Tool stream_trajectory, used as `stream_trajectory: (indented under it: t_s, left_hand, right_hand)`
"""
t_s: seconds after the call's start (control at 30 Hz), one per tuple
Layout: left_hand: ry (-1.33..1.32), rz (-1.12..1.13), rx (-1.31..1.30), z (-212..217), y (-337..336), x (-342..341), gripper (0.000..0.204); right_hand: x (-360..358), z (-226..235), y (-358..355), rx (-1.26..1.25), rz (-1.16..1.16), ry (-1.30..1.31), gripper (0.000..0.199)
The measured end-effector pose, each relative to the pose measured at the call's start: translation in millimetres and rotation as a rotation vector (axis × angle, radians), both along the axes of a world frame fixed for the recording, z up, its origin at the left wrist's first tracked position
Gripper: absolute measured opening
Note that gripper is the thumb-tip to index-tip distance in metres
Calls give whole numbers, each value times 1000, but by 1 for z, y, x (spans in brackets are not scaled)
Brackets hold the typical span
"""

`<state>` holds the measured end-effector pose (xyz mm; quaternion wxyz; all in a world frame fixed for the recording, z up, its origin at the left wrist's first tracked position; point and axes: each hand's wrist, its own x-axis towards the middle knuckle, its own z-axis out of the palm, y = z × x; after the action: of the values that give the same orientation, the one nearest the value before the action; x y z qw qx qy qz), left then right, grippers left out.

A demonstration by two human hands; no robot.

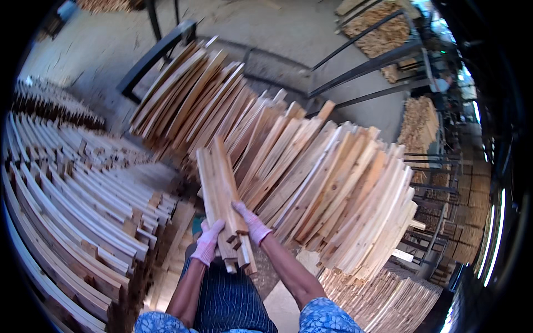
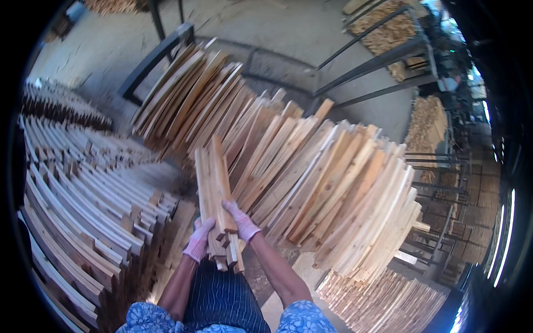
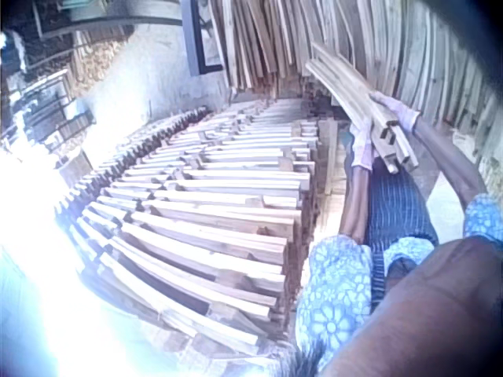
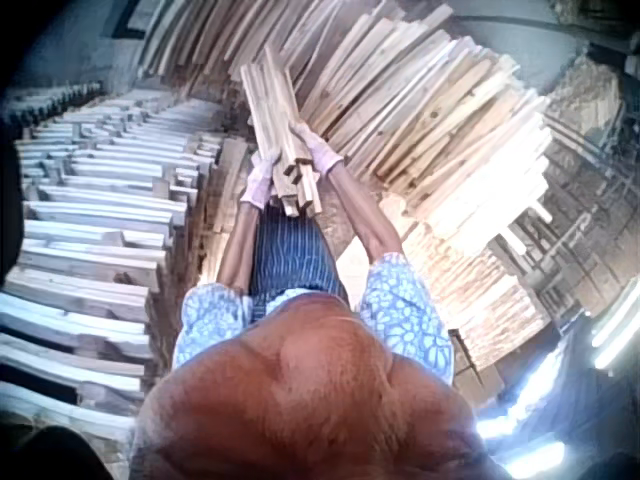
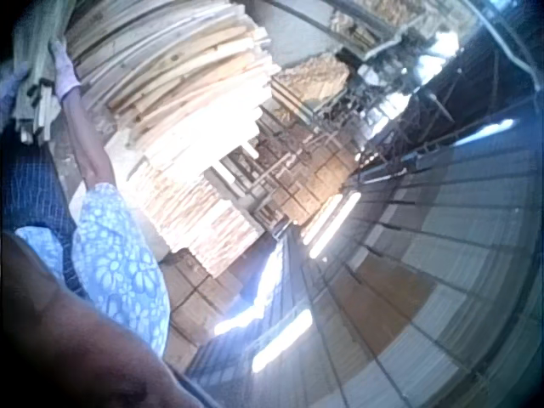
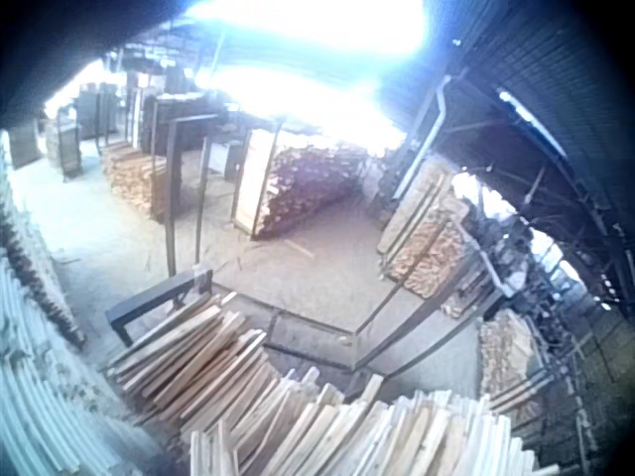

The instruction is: The person picks up stacks of wooden planks from a vertical rack and places them onto a large horizontal pile. They repeatedly lift the wood, turn their body, and arrange the planks on top of the existing stack, occasionally adjusting the alignment of the wood.

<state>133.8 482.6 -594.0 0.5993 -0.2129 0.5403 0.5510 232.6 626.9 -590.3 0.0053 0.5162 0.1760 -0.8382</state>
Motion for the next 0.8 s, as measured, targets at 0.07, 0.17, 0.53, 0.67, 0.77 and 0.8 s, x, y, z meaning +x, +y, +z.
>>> stream_trajectory:
  t_s: [0.07,0.17,0.53,0.67,0.77,0.8]
  left_hand:
    - [10,-33,-10,14,-8,-2,65]
    - [112,-133,-54,59,-20,0,71]
    - [519,-57,419,228,-23,-15,93]
    - [719,-47,618,305,-24,-29,106]
    - [981,-152,681,368,-59,-25,105]
    - [817,-36,845,375,-66,-21,104]
  right_hand:
    - [-6,29,-5,98,-16,63,68]
    - [12,53,-17,-39,-44,117,69]
    - [-3,233,-16,523,83,500,95]
    - [-5,333,-20,715,151,536,104]
    - [6,368,-25,940,245,647,112]
    - [5,367,-15,982,240,805,112]
